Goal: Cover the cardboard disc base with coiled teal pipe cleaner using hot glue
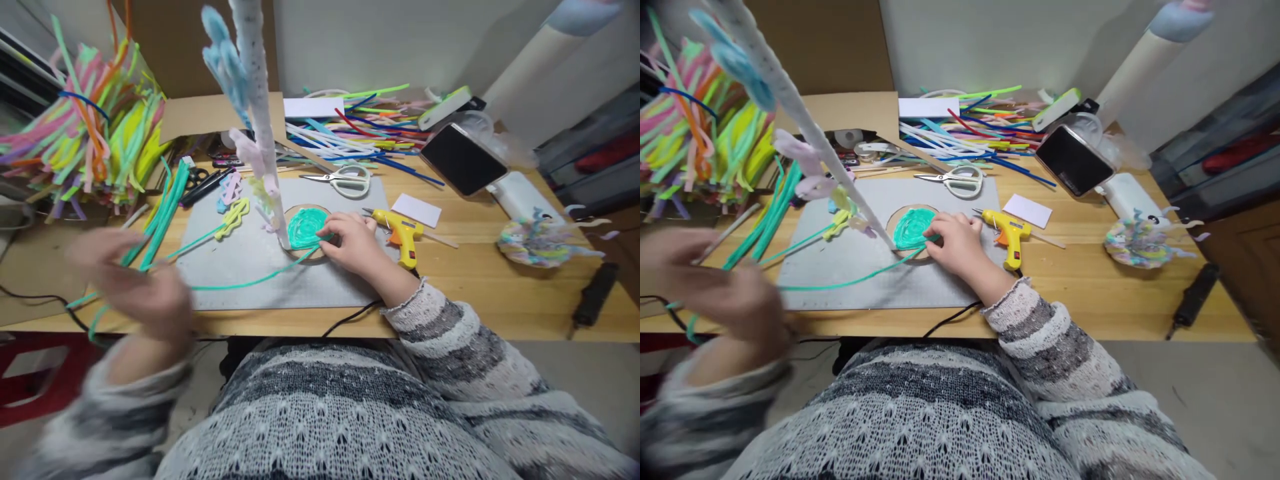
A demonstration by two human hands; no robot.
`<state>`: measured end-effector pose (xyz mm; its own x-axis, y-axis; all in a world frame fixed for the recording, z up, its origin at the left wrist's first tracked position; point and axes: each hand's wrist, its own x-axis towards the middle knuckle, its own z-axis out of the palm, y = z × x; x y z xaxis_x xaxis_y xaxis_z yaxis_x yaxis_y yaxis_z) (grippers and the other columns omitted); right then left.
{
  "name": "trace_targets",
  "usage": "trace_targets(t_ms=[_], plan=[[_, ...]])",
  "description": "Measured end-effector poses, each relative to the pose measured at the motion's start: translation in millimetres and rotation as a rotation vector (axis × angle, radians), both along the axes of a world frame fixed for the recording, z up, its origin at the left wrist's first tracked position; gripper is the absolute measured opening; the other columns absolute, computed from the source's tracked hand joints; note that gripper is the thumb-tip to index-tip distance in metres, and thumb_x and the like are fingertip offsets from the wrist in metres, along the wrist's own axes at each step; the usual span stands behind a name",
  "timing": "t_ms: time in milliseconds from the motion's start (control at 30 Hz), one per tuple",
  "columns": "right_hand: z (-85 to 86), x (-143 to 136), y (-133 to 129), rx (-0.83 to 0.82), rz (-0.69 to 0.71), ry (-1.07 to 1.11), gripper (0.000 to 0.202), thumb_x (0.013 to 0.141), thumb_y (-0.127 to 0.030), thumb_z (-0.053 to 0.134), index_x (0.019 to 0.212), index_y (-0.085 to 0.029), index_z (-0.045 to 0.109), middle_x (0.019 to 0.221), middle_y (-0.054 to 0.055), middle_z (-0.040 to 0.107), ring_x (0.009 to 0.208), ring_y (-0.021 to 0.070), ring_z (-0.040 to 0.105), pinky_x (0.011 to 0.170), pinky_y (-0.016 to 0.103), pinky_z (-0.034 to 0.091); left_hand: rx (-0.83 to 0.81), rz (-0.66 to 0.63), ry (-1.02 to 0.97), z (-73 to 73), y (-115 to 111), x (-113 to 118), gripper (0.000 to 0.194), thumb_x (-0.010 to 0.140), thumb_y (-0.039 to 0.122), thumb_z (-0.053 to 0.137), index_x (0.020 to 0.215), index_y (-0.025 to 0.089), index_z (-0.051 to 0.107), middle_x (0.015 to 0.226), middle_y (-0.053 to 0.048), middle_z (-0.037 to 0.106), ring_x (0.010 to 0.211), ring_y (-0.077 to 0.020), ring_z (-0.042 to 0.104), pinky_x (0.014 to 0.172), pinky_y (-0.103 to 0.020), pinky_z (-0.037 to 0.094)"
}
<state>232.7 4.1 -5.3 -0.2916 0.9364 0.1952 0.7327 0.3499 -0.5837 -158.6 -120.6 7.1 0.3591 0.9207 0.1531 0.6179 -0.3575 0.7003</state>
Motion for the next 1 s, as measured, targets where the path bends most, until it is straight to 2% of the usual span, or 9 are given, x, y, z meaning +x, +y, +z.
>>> trace_targets(t_ms=[133,233,333,433,500,633,800,900,1000], plan=[[0.8,-0.1,-0.1,-0.017,-0.002,0.009,0.009,0.076,-0.021,0.066,0.084,-0.024,0.07,0.111,0.003,0.071,0.103,0.0257,0.056,0.086,0.042,0.024,-0.033,-0.025,-0.125,15.1,42.5,145.9,0.021,0.087,0.032,0.056,0.099,0.02,0.069,0.076,-0.004,0.068,0.071,-0.015,0.061,0.065,-0.027,0.052],[0.6,-0.1,0.2,-0.022,-0.005,0.011,0.009,0.076,-0.022,0.067,0.084,-0.024,0.071,0.112,0.003,0.071,0.104,0.0254,0.055,0.086,0.042,0.024,-0.137,0.004,-0.207,9.2,47.9,194.9,0.014,0.085,0.028,0.06,0.088,0.018,0.069,0.075,-0.004,0.067,0.066,-0.0132,0.059,0.062,-0.026,0.051],[-0.1,0.4,0.6,-0.016,-0.002,0.014,0.009,0.076,-0.021,0.067,0.084,-0.024,0.071,0.111,0.002,0.071,0.104,0.0251,0.056,0.086,0.042,0.024,-0.479,0.127,-0.361,-3.6,38.2,199.4,0.012,0.083,0.026,0.062,0.087,0.016,0.068,0.078,-0.005,0.067,0.061,-0.012,0.06,0.052,-0.023,0.05],[-0.1,1.3,0.7,-0.026,0.003,0.018,0.009,0.077,-0.022,0.068,0.085,-0.024,0.071,0.112,0.002,0.071,0.105,0.0252,0.056,0.087,0.042,0.025,-0.897,0.274,-0.833,-0.9,28.4,202.0,0.04,0.078,0.018,0.067,0.118,0.018,0.059,0.109,-0.01,0.066,0.074,-0.0149,0.068,0.056,-0.024,0.056],[0.2,1.9,0.6,-0.034,0.006,0.023,0.008,0.078,-0.023,0.069,0.086,-0.025,0.071,0.113,0.002,0.071,0.106,0.0255,0.056,0.087,0.043,0.025,-1.034,0.394,-1.104,4.9,26.5,209.0,0.039,0.08,0.013,0.066,0.117,0.016,0.057,0.108,-0.011,0.067,0.077,-0.0133,0.069,0.066,-0.023,0.059],[0.5,2.7,0.6,-0.037,0.014,0.031,0.007,0.08,-0.023,0.069,0.087,-0.024,0.071,0.114,0.003,0.07,0.106,0.0254,0.056,0.088,0.043,0.025,-0.764,0.668,-1.337,2.6,36.8,217.4,0.024,0.079,0.008,0.066,0.1,0.017,0.058,0.091,-0.002,0.069,0.065,-0.0054,0.065,0.061,-0.013,0.056],[-0.9,2.6,1.0,-0.031,0.01,0.036,0.007,0.079,-0.022,0.07,0.085,-0.024,0.071,0.113,0.003,0.07,0.105,0.0258,0.056,0.088,0.043,0.025,-0.549,0.489,-0.963,-10.3,64.1,201.6,0.026,0.069,0.022,0.077,0.087,0.015,0.06,0.07,0.002,0.065,0.06,-0.0099,0.064,0.06,-0.02,0.056],[-1.3,2.4,1.0,-0.022,0.017,0.034,0.007,0.079,-0.023,0.069,0.086,-0.024,0.071,0.112,0.003,0.07,0.104,0.0254,0.056,0.088,0.043,0.026,-0.45,0.429,-0.695,-8.3,77.7,193.3,0.022,0.069,0.026,0.074,0.081,0.016,0.059,0.06,0.002,0.062,0.052,-0.0097,0.06,0.052,-0.02,0.05],[-0.6,2.2,0.9,-0.024,0.018,0.027,0.008,0.079,-0.022,0.068,0.086,-0.024,0.07,0.111,0.002,0.07,0.102,0.0253,0.056,0.087,0.043,0.026,-0.451,0.434,-0.598,-4.3,83.3,192.9,0.021,0.068,0.026,0.071,0.079,0.017,0.056,0.057,0.004,0.06,0.044,-0.0087,0.054,0.043,-0.019,0.043]])
